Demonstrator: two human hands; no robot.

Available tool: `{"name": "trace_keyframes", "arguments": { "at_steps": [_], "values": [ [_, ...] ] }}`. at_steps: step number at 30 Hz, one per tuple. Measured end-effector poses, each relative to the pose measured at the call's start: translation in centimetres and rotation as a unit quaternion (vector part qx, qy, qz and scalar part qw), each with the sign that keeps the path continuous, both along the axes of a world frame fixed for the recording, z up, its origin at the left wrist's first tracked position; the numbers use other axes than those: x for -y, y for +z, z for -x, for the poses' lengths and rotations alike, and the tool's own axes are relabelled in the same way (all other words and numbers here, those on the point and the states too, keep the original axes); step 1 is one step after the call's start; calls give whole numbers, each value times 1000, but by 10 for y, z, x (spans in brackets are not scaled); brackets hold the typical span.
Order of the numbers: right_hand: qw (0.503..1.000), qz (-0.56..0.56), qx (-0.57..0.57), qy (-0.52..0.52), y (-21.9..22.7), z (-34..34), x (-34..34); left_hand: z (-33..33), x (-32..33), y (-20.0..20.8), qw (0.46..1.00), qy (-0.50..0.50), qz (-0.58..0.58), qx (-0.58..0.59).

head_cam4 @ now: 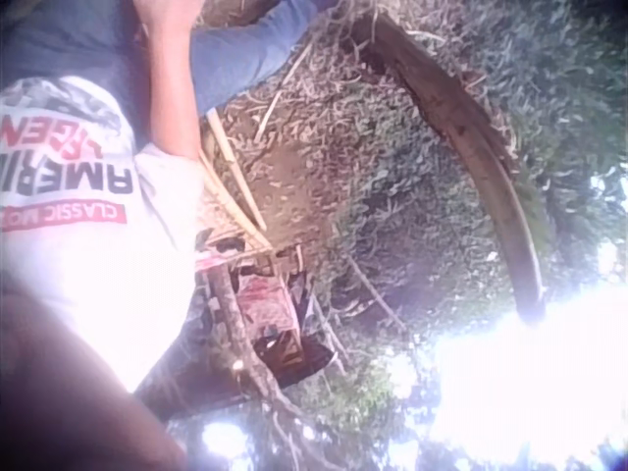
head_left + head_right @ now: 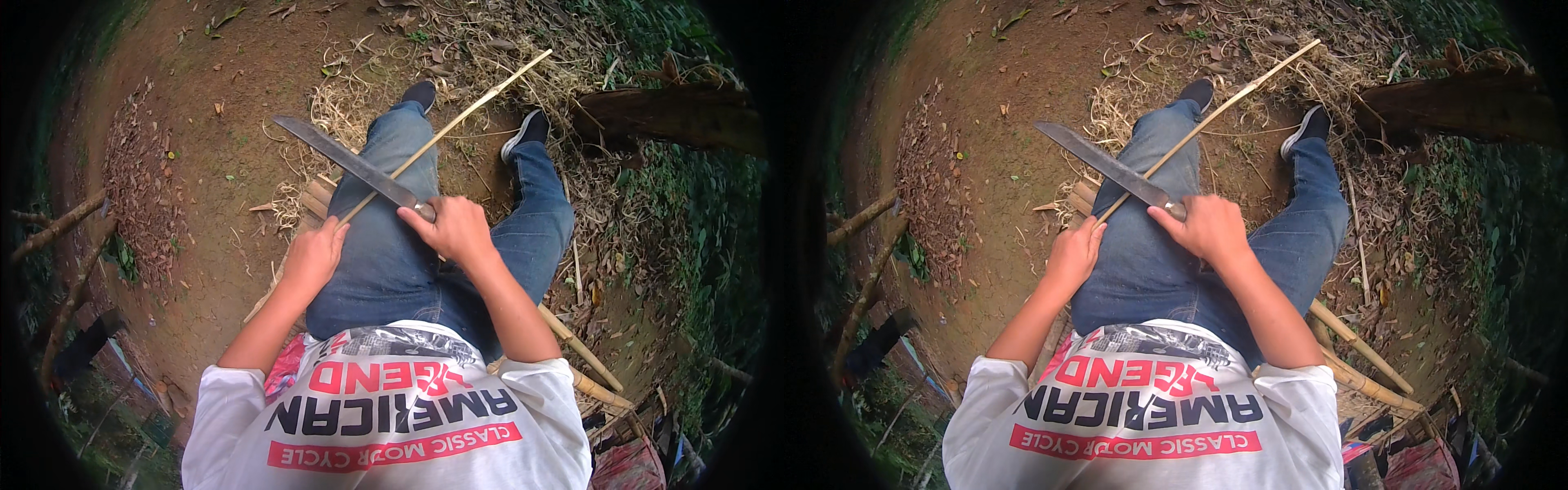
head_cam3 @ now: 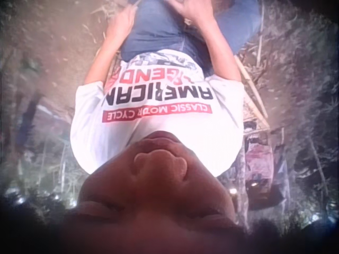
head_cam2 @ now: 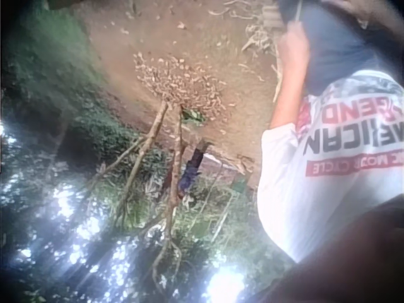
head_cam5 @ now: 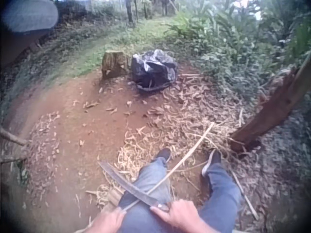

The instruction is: The person holds a thin bamboo strip and scrapes its surface using a large blade, removing shavings until a section is thinned.

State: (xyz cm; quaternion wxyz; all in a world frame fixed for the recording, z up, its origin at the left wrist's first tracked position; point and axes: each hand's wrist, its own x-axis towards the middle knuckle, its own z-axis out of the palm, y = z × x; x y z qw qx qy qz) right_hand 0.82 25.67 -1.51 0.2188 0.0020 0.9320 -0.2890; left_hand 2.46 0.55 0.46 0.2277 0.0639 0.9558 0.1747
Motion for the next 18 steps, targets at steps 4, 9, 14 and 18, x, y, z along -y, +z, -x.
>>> {"name": "trace_keyframes", "arguments": {
  "at_steps": [4, 9, 14, 18],
  "values": [
    [997, -46, -39, 39, -3, 10, -20, 0, -1, 0, 1000, -17, 8, -17],
    [992, -110, -61, -17, -20, 20, -76, 2, -1, -1, 999, -33, -7, -40],
    [986, -156, -51, 21, -20, 21, -92, 5, -2, -2, 998, -50, 5, -22],
    [987, -158, -22, -30, -15, 28, -105, 3, 0, 0, 999, -35, -3, -25]
  ]
}}
